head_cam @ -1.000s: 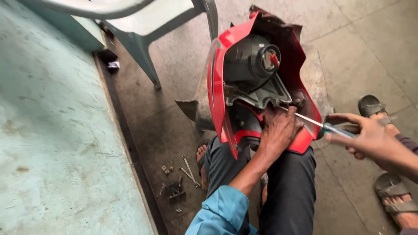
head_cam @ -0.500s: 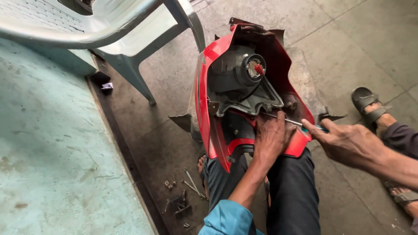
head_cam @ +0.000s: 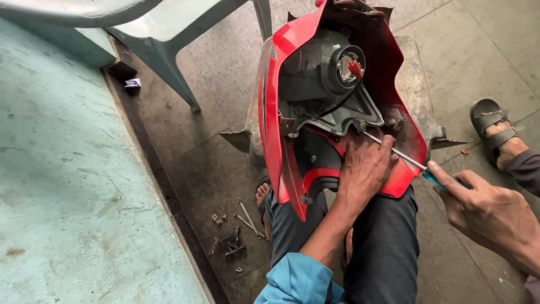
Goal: Repairing and reassembling a motorcycle headlight and fairing assembly using a screwdriver.
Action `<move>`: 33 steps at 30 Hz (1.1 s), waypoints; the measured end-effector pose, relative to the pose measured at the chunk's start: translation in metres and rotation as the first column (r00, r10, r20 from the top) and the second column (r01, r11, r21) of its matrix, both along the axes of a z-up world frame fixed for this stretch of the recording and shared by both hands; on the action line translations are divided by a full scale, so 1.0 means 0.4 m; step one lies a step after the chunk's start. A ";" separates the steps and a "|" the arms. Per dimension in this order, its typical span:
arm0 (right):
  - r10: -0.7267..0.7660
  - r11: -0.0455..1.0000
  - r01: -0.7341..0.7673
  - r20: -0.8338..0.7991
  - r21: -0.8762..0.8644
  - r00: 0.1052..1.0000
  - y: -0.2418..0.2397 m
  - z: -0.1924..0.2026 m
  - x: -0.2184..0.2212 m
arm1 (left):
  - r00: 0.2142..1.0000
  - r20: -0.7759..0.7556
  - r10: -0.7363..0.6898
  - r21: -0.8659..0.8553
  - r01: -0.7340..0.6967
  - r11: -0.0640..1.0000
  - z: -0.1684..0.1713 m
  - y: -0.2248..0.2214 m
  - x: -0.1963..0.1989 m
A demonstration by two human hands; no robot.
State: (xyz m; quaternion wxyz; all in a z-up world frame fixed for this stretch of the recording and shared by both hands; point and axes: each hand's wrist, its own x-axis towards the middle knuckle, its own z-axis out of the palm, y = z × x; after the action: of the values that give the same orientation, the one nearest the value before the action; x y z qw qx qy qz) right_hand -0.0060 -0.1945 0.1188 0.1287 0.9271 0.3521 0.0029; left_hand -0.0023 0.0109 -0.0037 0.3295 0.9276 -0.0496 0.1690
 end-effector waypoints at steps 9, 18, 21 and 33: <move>-0.046 0.998 0.045 -0.028 -0.049 0.999 -0.055 -0.041 -0.001 | 0.999 0.001 -0.046 -0.023 0.046 0.999 0.010 0.002 0.002; -0.182 0.967 0.219 -0.249 0.129 0.951 0.004 0.011 0.013 | 0.996 -0.077 -0.052 0.001 0.052 0.999 -0.021 -0.013 0.014; -0.178 0.965 0.218 -0.249 0.144 0.952 0.002 0.008 0.014 | 0.994 -0.098 -0.055 0.002 0.056 0.998 -0.018 -0.011 0.015; -0.034 0.841 0.212 -0.343 0.497 0.939 0.050 0.069 0.060 | 0.994 -0.087 -0.068 -0.039 0.065 0.997 -0.022 -0.014 0.011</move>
State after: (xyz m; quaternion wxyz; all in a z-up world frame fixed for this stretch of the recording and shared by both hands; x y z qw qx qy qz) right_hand 0.0179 -0.1744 0.1463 -0.1894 0.9353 0.2929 -0.0600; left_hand 0.0023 0.0054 -0.0127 0.3535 0.9259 -0.0626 0.1175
